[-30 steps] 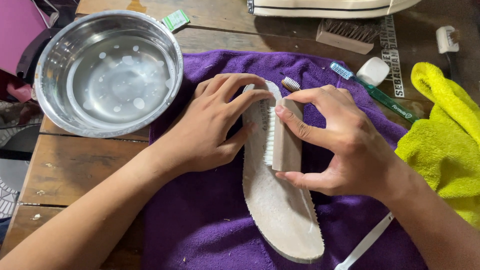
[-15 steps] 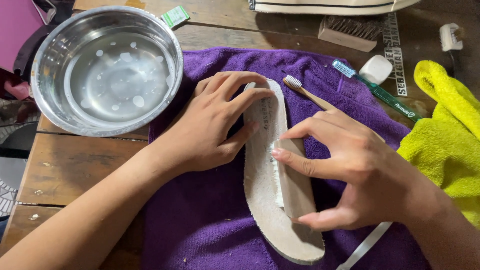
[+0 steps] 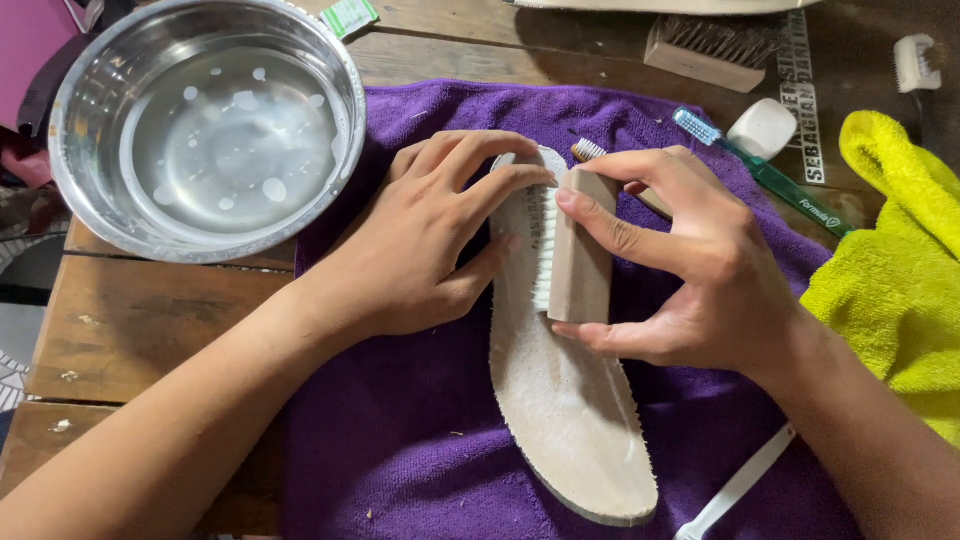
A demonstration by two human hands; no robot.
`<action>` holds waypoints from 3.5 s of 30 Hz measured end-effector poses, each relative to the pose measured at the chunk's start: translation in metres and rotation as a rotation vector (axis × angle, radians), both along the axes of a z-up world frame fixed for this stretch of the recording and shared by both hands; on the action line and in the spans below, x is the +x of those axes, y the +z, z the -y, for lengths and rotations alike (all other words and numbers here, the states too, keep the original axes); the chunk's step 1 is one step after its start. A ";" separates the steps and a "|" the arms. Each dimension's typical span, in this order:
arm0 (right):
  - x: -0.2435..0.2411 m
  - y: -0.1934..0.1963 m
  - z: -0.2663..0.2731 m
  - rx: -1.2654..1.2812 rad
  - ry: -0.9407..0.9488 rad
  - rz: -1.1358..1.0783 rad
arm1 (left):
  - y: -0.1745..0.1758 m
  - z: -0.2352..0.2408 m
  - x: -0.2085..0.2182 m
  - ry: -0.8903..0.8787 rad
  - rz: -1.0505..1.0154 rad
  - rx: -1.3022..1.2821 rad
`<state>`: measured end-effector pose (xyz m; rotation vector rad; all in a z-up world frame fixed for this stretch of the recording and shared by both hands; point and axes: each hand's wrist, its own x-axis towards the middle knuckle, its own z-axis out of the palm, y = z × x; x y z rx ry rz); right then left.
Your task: The person scrubs a white shoe insole with a brush and soapy water, then wipes it with a yellow cloth. The insole is placed on a purple towel on a wooden table.
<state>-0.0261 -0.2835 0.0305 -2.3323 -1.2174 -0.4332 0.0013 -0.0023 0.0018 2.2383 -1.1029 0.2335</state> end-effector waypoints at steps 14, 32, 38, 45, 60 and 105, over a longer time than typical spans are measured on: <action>-0.010 0.020 0.003 -0.092 0.118 -0.124 | 0.002 0.000 0.000 0.002 -0.001 0.010; -0.027 0.026 0.002 -0.089 0.184 -0.105 | 0.003 0.000 0.001 -0.019 0.013 0.022; -0.025 0.021 0.011 -0.002 0.074 -0.018 | 0.001 -0.004 0.002 -0.041 -0.036 -0.016; -0.015 0.006 -0.002 0.141 -0.086 0.056 | -0.002 -0.006 0.005 -0.042 -0.053 -0.019; -0.010 0.008 -0.001 0.063 0.103 -0.052 | 0.008 -0.004 0.001 -0.041 -0.057 -0.020; 0.043 0.020 -0.018 -0.007 -0.049 0.103 | -0.012 -0.007 0.008 -0.015 -0.061 -0.060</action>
